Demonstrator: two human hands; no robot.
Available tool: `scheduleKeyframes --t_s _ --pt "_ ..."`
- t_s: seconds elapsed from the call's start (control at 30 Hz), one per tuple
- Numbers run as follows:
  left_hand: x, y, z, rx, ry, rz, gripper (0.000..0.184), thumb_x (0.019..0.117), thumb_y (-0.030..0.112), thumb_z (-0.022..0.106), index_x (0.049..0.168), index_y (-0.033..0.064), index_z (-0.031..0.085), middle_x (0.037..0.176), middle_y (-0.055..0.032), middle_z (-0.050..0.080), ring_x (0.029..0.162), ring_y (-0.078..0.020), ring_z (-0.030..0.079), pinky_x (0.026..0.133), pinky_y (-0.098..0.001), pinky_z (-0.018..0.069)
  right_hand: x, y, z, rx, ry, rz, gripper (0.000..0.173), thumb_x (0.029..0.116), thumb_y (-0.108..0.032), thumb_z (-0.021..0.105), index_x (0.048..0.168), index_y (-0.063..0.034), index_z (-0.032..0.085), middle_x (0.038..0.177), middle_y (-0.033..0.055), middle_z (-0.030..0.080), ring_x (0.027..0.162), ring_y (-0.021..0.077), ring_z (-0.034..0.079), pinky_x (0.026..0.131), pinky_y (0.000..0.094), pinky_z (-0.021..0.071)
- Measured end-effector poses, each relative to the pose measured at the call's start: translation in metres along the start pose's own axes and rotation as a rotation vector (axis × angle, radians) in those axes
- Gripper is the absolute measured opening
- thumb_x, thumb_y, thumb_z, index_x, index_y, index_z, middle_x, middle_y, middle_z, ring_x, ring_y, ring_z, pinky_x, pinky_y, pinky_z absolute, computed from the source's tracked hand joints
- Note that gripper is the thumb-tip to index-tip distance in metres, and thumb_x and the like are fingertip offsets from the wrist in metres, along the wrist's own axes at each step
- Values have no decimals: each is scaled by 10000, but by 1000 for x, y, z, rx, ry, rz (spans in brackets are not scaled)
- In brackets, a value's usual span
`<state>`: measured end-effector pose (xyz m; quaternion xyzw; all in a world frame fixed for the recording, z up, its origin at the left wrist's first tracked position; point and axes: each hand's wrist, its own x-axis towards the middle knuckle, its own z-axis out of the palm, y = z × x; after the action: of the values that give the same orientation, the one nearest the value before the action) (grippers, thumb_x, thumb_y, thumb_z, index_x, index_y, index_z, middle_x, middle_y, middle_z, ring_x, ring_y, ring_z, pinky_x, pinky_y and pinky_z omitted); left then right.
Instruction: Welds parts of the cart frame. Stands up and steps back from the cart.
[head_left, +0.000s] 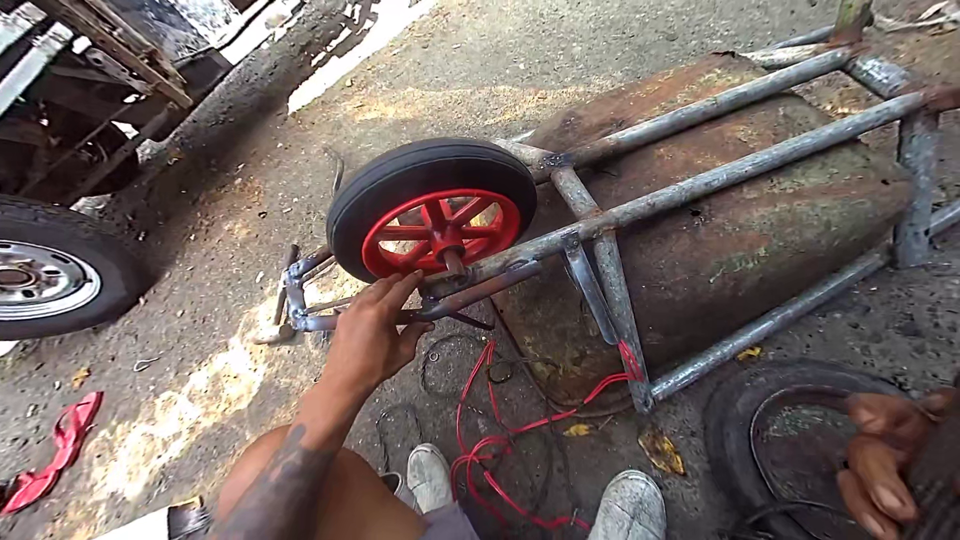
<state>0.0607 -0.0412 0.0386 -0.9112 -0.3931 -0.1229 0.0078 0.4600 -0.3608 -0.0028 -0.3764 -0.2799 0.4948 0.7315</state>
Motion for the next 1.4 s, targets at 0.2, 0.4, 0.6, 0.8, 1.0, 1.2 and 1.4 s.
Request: scheduleKeyframes --t_s 0.2,0.4,0.6,0.8,1.0,1.2,1.4 --pt "0 0 0 -4 16 17 638 822 296 822 1396 93 630 1323 -162 671 1180 -340 673 953 -582 545 15 49 41 -333 86 -6 417 1040 -345 519 1379 -124 414 981 -19 652 624 121 620 527 296 569" --pt "-1 -1 -1 -8 25 14 636 807 297 819 1380 85 643 1319 -175 673 1178 -349 677 949 -598 543 22 84 70 -290 49 55 620 946 -260 715 1423 -5 412 1024 63 643 718 183 679 620 343 635" --pt "-2 -1 -1 24 22 11 649 827 342 792 1370 28 626 1306 -194 675 1157 -367 684 933 -605 543 19 104 76 -498 130 46 613 918 -115 673 1418 52 360 1039 49 675 732 112 686 627 274 621" --pt "-2 -2 0 -5 34 10 625 829 350 789 1358 48 649 1315 -177 679 1178 -342 681 956 -586 543 15 97 59 -316 89 -59 534 977 -150 654 1440 -106 392 1211 36 664 1049 254 714 900 466 641" --pt "-3 -2 -1 -11 42 10 632 823 367 789 1346 39 657 1302 -181 686 1132 -331 701 916 -566 562 6 89 52 -554 50 -78 622 958 -155 677 1473 -122 332 1078 -17 660 752 99 694 628 284 633" --pt "-3 -3 -2 -6 47 10 641 821 385 780 1352 50 657 1315 -170 685 1152 -323 698 927 -570 558 0 102 77 -659 66 -89 708 922 -62 668 1516 85 311 1199 87 643 889 29 666 750 221 606" --pt "-2 -1 -3 14 44 13 636 822 382 777 1339 30 661 1300 -189 689 1135 -345 704 910 -588 557 6 108 89 -719 6 -122 722 912 -58 666 1512 134 315 1250 163 636 995 2 645 900 173 554"
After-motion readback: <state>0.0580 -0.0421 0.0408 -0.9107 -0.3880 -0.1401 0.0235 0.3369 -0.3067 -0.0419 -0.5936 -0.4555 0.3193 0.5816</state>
